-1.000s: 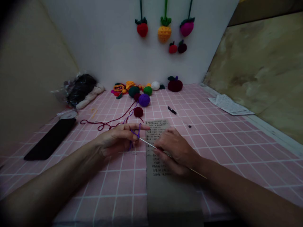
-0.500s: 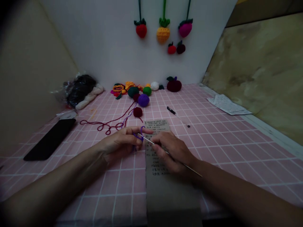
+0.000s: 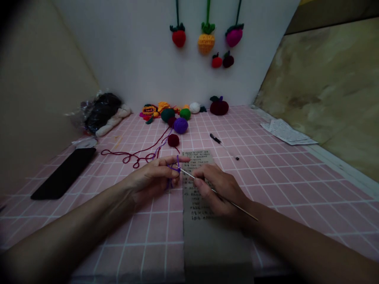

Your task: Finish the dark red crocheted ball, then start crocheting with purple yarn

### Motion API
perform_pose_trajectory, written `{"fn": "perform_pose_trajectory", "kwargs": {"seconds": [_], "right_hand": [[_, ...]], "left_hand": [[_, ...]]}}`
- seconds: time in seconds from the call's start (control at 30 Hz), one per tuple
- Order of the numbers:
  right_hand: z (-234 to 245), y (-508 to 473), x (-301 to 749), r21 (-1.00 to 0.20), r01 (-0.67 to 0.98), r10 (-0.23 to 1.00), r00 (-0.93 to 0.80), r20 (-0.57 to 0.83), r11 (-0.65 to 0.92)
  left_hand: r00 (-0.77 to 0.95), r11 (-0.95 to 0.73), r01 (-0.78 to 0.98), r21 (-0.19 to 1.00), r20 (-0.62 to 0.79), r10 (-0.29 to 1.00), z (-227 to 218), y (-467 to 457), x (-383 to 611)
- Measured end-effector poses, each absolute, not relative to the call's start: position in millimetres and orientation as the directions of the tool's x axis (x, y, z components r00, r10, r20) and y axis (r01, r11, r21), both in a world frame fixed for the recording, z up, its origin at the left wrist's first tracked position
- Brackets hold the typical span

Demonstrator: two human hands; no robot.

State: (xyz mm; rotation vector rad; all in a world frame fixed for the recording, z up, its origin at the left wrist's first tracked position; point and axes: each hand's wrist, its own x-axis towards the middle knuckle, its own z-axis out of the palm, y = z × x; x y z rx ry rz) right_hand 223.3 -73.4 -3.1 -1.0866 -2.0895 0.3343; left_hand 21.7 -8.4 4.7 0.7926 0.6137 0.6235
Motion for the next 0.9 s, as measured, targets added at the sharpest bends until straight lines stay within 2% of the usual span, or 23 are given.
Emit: {"fn": "perform_pose_trajectory", "kwargs": {"seconds": [0.67, 0.9], "right_hand": [[-6.4, -70.5, 229.0, -0.49, 0.584, 0.753, -0.392, 0.528, 0.647], [-8.4, -65.5, 230.3, -0.421, 0.567, 0.691, -0.432, 0.579, 0.707]], "left_hand": [[0.619, 0.58, -0.28, 0.765, -0.318, 0.718, 14.4, -8.5, 21.1], [0.644, 0.602, -0.28, 0.748, -0.318, 0.696, 15.3, -6.6, 18.7]]}}
